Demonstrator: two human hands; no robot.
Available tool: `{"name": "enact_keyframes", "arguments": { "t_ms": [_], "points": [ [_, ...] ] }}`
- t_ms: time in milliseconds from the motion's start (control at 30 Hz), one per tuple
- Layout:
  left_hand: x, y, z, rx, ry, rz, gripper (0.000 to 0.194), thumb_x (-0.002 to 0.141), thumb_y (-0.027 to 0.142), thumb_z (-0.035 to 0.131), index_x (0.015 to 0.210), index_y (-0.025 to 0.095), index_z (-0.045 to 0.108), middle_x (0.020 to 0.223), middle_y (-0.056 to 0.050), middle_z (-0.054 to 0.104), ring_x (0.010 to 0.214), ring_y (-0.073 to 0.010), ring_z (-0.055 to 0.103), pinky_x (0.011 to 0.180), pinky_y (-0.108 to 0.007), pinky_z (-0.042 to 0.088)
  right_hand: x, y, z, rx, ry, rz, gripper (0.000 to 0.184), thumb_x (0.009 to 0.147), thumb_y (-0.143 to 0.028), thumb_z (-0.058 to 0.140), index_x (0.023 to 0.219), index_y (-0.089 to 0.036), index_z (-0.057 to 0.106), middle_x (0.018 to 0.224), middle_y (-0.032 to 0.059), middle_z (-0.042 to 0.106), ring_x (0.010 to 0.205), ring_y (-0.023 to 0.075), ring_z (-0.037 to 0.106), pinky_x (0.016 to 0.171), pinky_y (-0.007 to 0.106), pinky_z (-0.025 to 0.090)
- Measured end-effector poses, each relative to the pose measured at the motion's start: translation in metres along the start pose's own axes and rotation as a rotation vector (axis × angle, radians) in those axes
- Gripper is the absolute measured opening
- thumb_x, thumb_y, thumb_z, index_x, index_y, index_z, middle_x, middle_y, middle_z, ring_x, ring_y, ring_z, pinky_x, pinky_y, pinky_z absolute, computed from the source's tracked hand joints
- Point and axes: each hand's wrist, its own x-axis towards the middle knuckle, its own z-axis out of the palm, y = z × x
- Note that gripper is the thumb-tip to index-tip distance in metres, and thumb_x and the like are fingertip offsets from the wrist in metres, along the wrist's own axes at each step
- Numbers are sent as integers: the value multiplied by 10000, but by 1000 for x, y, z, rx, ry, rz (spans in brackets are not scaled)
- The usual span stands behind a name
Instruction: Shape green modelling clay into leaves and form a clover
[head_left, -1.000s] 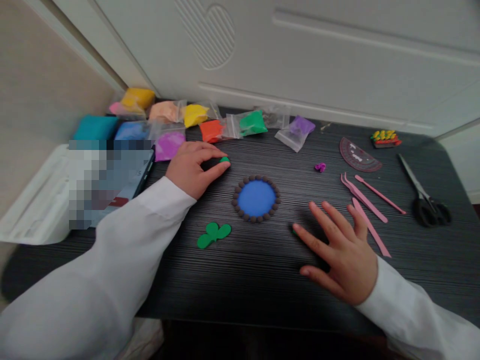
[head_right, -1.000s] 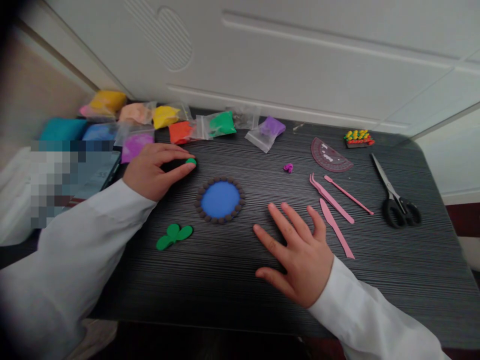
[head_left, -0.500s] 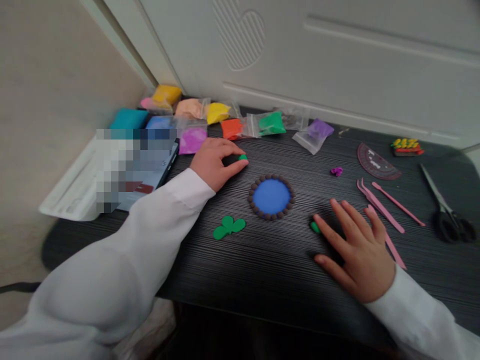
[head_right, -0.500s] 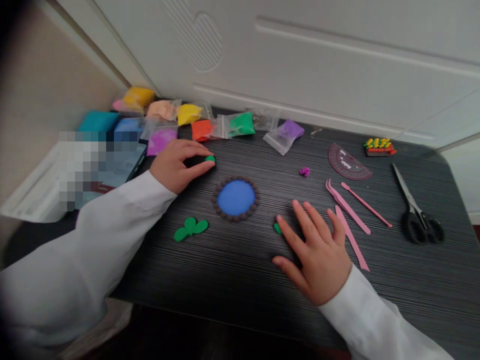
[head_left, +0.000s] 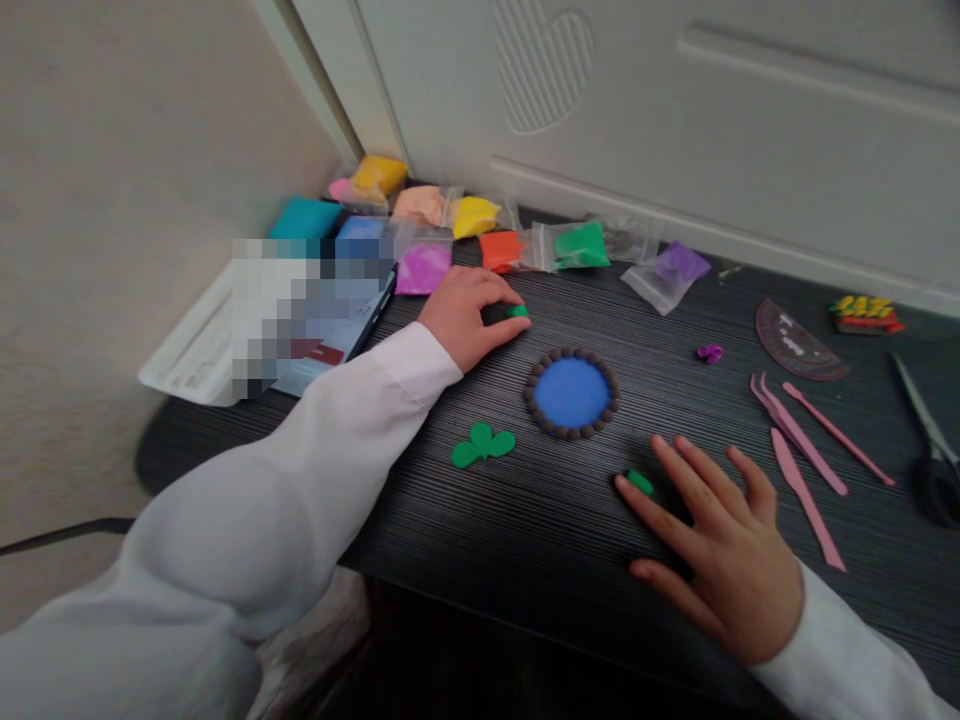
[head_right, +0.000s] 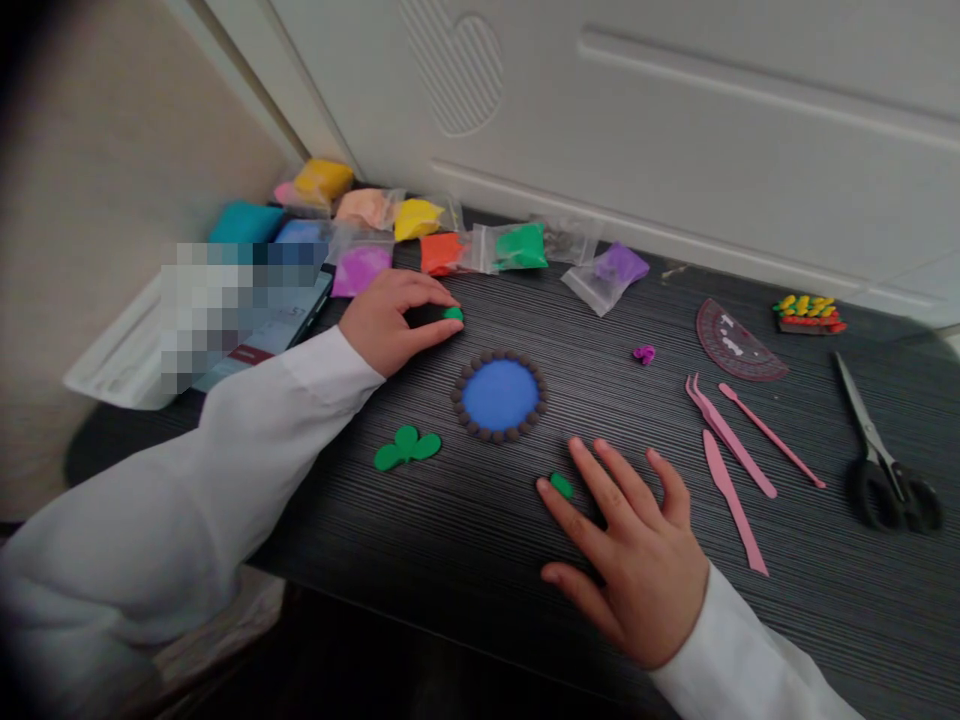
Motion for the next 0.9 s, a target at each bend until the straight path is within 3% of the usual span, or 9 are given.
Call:
{"name": "enact_keyframes", "arguments": {
  "t_ms": [133, 300, 467, 600, 800, 900],
  "points": [
    [0, 0, 1, -11, 7, -11, 271, 687, 376, 573, 834, 158, 637, 899, -37, 632, 918, -176, 541, 866, -343, 358, 0, 2, 1, -61, 83, 71, 608, 727, -454, 496, 1266, -206, 360, 1371, 172, 254, 1216, 361, 285, 933, 592, 182],
    [0, 0, 0, -8, 5, -3, 263, 683, 376, 575, 831, 166, 635, 893, -28, 632, 910, -175, 545, 857, -341, 362, 2, 1, 1, -3, 1, 0, 540, 719, -484, 492, 1225, -320, 397, 1392, 104, 235, 1226, 323, 290, 949, 565, 192],
    [0, -1, 1, 12, 20, 24, 281, 691, 380, 568, 840, 154, 639, 895, -41, 638, 909, -178, 545, 847, -334, 367, 1, 5, 4, -66, 82, 99, 600, 740, -444, 476, 1268, -186, 356, 1374, 181, 241, 1229, 341, 273, 937, 572, 203],
    [-1, -1, 1, 14, 8, 14, 288, 691, 389, 565, 844, 156, 639, 899, -41, 633, 914, -180, 541, 854, -336, 363, 1, 3, 2, -20, 6, 4, 563, 731, -473, 477, 1247, -271, 378, 1381, 100, 267, 1228, 315, 290, 951, 562, 198],
    [0, 1, 0, 9, 5, 1, 268, 693, 371, 567, 838, 156, 635, 898, -39, 632, 912, -176, 541, 854, -336, 363, 2, 9, 4, -70, 76, 96, 606, 769, -402, 450, 1296, -141, 302, 1328, 119, 362, 1220, 313, 298, 954, 557, 194],
    [0, 1, 0, 17, 11, 11, 278, 694, 371, 568, 838, 145, 639, 893, -49, 636, 905, -180, 545, 847, -334, 369, 3, 3, 3, -18, 62, 26, 549, 760, -424, 468, 1262, -229, 364, 1333, 79, 363, 1212, 297, 322, 954, 550, 192]
  ]
}}
